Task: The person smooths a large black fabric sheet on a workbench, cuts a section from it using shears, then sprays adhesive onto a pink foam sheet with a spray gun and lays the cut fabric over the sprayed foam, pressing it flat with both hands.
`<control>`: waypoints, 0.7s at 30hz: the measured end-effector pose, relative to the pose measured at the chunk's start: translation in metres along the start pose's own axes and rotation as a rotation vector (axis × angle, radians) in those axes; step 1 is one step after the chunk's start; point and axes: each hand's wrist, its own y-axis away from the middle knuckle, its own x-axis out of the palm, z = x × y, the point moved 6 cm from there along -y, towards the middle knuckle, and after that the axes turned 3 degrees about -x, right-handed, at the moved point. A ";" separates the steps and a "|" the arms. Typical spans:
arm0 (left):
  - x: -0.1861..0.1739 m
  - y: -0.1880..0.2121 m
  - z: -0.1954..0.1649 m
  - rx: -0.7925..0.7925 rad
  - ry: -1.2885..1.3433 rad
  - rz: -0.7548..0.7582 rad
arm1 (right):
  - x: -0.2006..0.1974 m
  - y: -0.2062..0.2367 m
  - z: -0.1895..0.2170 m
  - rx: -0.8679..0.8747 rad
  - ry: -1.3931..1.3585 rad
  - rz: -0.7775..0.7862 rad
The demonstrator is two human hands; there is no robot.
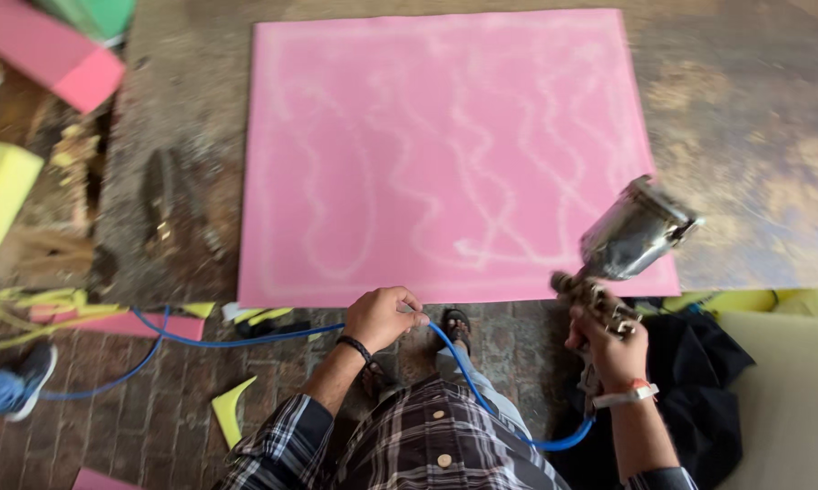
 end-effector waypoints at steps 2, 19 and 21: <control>-0.023 0.012 0.027 0.009 -0.050 -0.104 | 0.029 -0.002 0.014 -0.121 0.163 -0.099; -0.200 0.146 0.237 -0.297 0.322 -0.443 | 0.319 -0.005 0.096 -0.385 -0.071 0.127; -0.207 0.152 0.247 -0.319 0.336 -0.464 | 0.333 -0.010 0.107 -0.444 -0.097 0.120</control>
